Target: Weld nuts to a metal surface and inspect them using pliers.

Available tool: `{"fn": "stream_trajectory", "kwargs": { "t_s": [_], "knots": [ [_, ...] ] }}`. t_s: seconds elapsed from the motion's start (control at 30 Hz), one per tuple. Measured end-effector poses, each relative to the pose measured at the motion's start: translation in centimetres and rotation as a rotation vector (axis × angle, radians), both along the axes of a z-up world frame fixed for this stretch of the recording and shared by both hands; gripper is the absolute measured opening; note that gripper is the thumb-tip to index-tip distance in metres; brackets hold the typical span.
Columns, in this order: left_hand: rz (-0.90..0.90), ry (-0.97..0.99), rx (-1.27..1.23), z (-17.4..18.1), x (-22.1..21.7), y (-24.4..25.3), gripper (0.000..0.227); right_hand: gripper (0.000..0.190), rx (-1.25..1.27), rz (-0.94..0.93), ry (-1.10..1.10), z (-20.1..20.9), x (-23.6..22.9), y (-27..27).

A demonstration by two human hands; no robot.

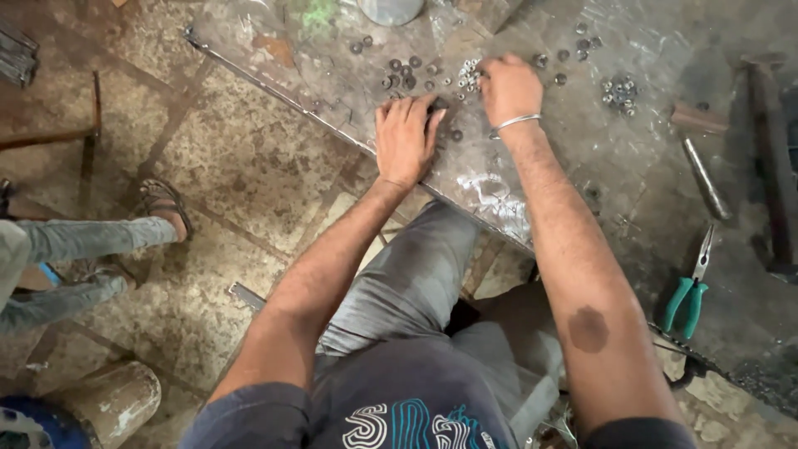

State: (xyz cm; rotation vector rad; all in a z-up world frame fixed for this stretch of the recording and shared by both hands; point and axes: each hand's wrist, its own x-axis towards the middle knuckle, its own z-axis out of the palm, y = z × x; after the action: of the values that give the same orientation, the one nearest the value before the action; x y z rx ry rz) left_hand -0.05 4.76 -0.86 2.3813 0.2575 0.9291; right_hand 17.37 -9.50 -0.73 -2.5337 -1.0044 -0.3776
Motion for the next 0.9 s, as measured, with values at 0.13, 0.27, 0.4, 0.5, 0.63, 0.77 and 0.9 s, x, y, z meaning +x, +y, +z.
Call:
{"fn": "stream_trajectory", "kwargs": {
  "t_s": [0.13, 0.27, 0.4, 0.5, 0.63, 0.77, 0.9],
  "knots": [
    [0.011, 0.006, 0.002, 0.1, 0.0, -0.1, 0.029, 0.012, -0.041, 0.028, -0.016, -0.3, -0.3, -0.2],
    [0.007, 0.014, 0.000, -0.1, 0.0, 0.0, 0.029, 0.021, 0.282, -0.121, 0.103, -1.2, -2.9, -2.0],
    [-0.008, 0.029, 0.008, -0.4, -0.4, 0.5, 0.029, 0.012, 0.677, -0.200, 0.624, -1.6, -14.8, -8.9],
    [-0.093, 0.017, -0.001, 0.6, -0.8, -1.2, 0.029, 0.025, 0.774, -0.243, 0.821, -1.2, -23.7, -15.6],
    [-0.388, 0.003, -0.078, 2.3, -1.2, -8.2, 0.031, 0.020, 1.131, -0.597, 1.239, -2.0, -32.9, -23.3],
    [-0.641, 0.090, -0.117, 1.5, -0.4, -16.7, 0.033, 0.016, 1.388, -0.727, 1.312, -2.4, -37.0, -27.4],
    [-0.612, 0.051, -0.130, 1.0, 0.8, -20.3, 0.031, 0.018, 1.452, -0.733, 1.232, 0.5, -37.2, -27.3]
  ]
}}
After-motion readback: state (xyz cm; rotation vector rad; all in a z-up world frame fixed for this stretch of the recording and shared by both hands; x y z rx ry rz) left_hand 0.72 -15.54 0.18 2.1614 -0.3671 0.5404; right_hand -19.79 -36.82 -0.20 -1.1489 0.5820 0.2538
